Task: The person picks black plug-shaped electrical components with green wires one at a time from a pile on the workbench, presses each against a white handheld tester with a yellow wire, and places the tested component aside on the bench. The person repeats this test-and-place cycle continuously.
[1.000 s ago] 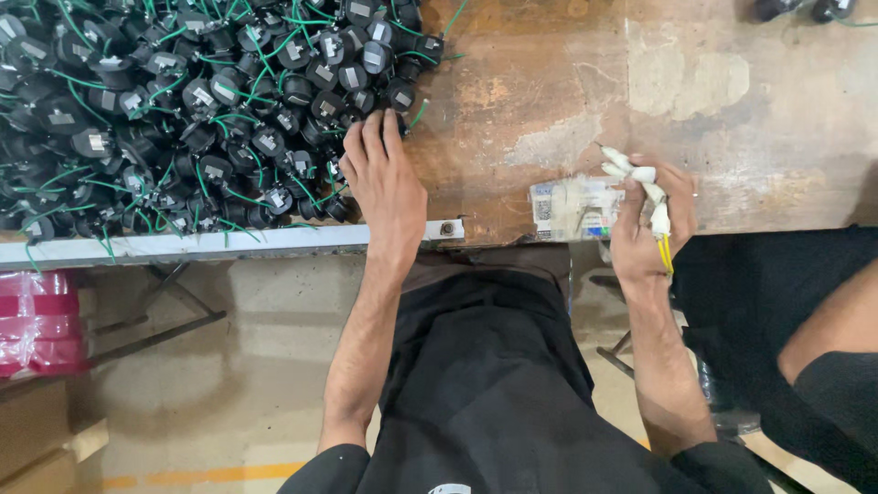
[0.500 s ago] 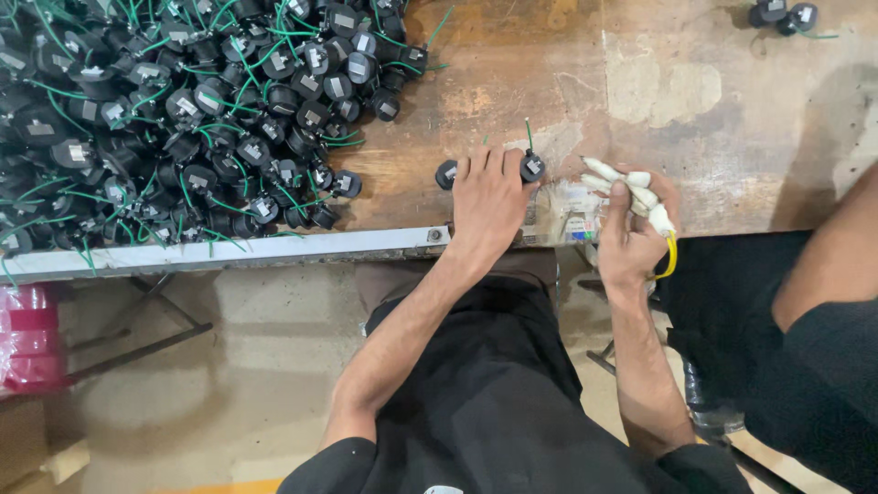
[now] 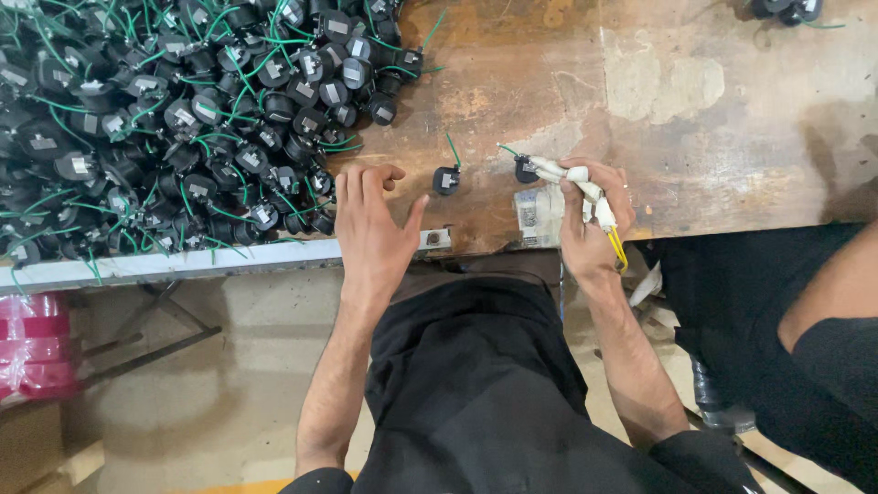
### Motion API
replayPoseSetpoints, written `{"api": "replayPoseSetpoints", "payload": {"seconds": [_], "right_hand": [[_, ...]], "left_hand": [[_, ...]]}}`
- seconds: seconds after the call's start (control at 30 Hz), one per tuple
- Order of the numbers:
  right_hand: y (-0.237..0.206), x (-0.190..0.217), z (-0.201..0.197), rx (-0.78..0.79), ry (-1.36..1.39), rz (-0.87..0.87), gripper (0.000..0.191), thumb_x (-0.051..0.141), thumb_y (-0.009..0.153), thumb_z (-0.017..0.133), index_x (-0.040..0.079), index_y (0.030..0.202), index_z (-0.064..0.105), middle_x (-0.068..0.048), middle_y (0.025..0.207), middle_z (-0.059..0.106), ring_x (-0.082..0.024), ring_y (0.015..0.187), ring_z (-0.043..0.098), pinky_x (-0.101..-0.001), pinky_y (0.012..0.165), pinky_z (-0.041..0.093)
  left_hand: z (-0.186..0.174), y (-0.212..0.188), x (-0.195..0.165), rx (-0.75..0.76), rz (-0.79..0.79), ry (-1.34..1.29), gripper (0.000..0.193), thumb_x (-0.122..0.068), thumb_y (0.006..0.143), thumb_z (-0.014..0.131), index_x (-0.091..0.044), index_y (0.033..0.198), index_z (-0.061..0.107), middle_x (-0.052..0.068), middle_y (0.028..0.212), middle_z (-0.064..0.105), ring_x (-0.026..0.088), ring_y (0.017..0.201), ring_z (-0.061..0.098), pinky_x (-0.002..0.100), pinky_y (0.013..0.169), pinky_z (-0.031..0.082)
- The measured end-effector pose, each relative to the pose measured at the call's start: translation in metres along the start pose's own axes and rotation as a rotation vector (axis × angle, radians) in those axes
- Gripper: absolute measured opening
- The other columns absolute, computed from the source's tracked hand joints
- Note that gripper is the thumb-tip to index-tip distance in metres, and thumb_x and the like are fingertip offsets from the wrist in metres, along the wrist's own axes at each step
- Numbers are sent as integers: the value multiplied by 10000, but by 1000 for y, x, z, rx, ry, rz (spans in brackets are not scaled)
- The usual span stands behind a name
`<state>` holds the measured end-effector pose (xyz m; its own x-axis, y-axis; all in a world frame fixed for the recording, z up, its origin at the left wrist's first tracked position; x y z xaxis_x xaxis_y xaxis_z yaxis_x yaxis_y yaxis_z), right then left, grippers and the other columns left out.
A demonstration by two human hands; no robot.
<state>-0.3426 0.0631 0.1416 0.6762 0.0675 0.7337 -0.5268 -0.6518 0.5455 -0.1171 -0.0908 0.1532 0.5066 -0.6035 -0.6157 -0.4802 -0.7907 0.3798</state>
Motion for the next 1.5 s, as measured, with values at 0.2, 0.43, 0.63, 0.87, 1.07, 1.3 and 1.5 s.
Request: {"api": "replayPoseSetpoints", "payload": {"seconds": [0.2, 0.43, 0.63, 0.87, 1.07, 1.3, 1.5], "right_hand": [[-2, -6, -1, 27, -2, -52, 168, -42, 1047, 689, 38, 1153, 588, -122, 1183, 739, -250, 1104, 707, -373, 1058, 428], [-3, -34, 4, 57, 175, 55, 198, -81, 1057, 669, 18, 1191, 563, -135, 1201, 695, -217, 1131, 657, -354, 1045, 494], [-4, -49, 8, 75, 361, 191, 180, -76, 1089, 611, 9, 1228, 535, -125, 1232, 656, -171, 1161, 640, -295, 1026, 538], [-14, -14, -3, -57, 42, -118, 229, -110, 1032, 669, 12, 1191, 556, -150, 1209, 694, -239, 1115, 649, -330, 955, 508], [-2, -7, 5, 99, -207, -280, 305, -167, 900, 606, -22, 1168, 613, -172, 1218, 715, -311, 1094, 689, -420, 962, 489], [7, -24, -42, -83, -153, -96, 133, -50, 1119, 677, -27, 1221, 595, -174, 1240, 684, -294, 1085, 660, -389, 963, 537], [-9, -30, -25, -68, 140, 214, 149, 14, 1089, 645, -12, 1218, 575, -136, 1206, 691, -216, 1065, 698, -334, 928, 606]], "left_hand": [[7, -2, 4, 25, -1, -13, 434, -142, 786, 875, -57, 1105, 593, 107, 1017, 559, 334, 1000, 536, 462, 851, 447], [7, -4, 12, 52, -46, -5, 400, -166, 801, 877, -62, 1075, 605, 104, 1021, 567, 329, 1004, 540, 456, 846, 453], [0, -3, 13, 34, -41, 2, 397, -161, 794, 874, -65, 1073, 609, 103, 1033, 568, 332, 1023, 537, 455, 866, 454], [1, -3, 14, 53, -7, 18, 409, -175, 787, 873, -64, 1087, 618, 123, 1105, 569, 364, 1082, 530, 470, 901, 456], [26, -9, 11, 121, 26, 9, 549, -193, 767, 852, -4, 1219, 604, 169, 1188, 569, 403, 1121, 526, 497, 923, 457], [100, 3, -9, 218, -12, 52, 419, -330, 846, 812, -93, 1152, 655, 126, 1096, 634, 341, 1086, 595, 491, 931, 444], [128, 6, -57, 256, 28, 44, 548, -492, 744, 831, -82, 1063, 654, 119, 1024, 652, 323, 1054, 616, 475, 905, 437]]}}
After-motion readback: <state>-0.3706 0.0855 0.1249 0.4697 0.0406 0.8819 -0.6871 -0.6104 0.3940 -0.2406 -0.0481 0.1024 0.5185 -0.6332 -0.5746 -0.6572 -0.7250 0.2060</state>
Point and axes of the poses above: each hand's wrist, its own y-axis towards the middle knuckle, its own z-axis out of the palm, x = y × z, the point moved 8 cm from there along y, towards the middle knuckle
